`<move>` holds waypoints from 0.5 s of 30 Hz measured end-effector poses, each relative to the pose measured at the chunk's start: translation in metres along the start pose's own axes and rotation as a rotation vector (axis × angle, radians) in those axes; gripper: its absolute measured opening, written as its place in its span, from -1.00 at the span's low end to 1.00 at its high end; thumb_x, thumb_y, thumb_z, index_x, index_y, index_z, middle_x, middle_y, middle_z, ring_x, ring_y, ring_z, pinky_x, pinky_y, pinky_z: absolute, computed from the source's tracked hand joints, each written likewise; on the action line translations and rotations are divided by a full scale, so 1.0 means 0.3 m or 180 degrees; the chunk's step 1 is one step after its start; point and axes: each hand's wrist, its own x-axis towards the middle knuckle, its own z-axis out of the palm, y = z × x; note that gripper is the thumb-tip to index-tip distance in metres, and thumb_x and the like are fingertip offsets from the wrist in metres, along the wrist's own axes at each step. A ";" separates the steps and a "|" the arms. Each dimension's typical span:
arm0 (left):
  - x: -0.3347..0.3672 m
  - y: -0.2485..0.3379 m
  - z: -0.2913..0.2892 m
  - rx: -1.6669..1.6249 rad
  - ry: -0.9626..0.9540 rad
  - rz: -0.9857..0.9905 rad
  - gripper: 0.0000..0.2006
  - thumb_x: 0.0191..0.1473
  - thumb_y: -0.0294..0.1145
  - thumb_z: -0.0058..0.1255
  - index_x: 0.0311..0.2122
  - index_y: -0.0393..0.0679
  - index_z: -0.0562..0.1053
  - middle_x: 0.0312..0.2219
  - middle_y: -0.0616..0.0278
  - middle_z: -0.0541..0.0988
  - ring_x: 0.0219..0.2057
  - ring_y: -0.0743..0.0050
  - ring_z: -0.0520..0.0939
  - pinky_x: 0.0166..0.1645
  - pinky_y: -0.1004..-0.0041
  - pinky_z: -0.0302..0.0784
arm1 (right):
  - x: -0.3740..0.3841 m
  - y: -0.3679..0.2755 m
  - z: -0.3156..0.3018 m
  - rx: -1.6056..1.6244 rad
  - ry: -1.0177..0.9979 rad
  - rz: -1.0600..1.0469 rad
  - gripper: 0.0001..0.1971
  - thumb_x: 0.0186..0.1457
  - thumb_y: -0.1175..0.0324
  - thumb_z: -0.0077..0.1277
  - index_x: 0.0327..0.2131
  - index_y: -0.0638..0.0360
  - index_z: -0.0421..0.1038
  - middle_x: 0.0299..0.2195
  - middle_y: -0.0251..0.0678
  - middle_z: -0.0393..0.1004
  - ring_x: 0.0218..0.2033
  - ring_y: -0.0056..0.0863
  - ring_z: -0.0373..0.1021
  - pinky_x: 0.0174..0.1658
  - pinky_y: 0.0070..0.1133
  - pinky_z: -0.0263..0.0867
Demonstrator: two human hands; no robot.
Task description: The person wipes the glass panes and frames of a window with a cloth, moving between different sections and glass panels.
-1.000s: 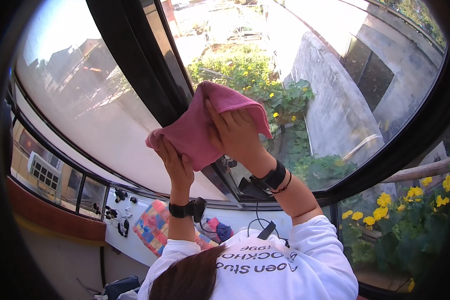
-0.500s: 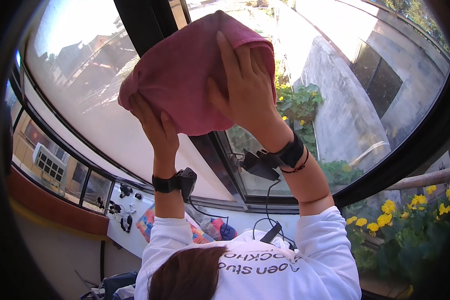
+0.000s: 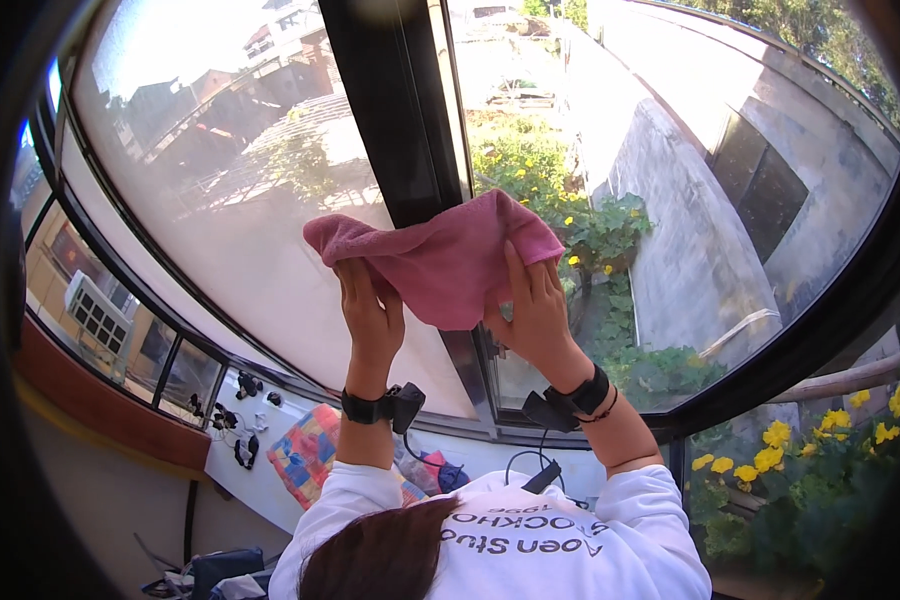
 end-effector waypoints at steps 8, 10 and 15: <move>0.335 -0.152 -0.143 -0.0135 0.0868 -0.0216 -0.43 -0.04 -0.16 -0.24 0.03 -0.25 -0.01 0.00 -0.18 0.03 0.04 -0.23 -0.04 0.08 0.15 -0.08 | 0.390 -0.297 -0.106 0.0191 0.0785 -0.0967 -0.46 -0.25 0.34 -0.08 -0.10 0.34 0.16 -0.24 -0.11 0.24 -0.28 -0.19 0.24 -0.15 -0.42 0.16; 0.330 -0.198 -0.175 0.0289 0.0909 0.0011 -0.46 -0.06 -0.20 -0.15 0.00 -0.25 0.06 -0.03 -0.10 0.10 0.01 -0.13 0.06 0.06 0.19 0.00 | 0.445 -0.354 -0.027 0.0223 0.0770 -0.0993 -0.48 -0.23 0.35 -0.09 -0.11 0.34 0.17 -0.26 -0.15 0.25 -0.31 -0.24 0.25 -0.18 -0.45 0.17; 0.214 -0.291 -0.141 0.0171 0.0867 -0.0177 -0.56 -0.02 -0.36 -0.18 -0.02 -0.26 0.10 -0.03 0.01 0.12 -0.01 0.10 0.17 0.02 0.33 0.11 | 0.388 -0.356 0.124 -0.1221 0.0381 -0.0754 -0.51 -0.22 0.19 -0.08 -0.20 0.32 0.25 -0.29 -0.16 0.29 -0.33 -0.30 0.27 -0.24 -0.47 0.16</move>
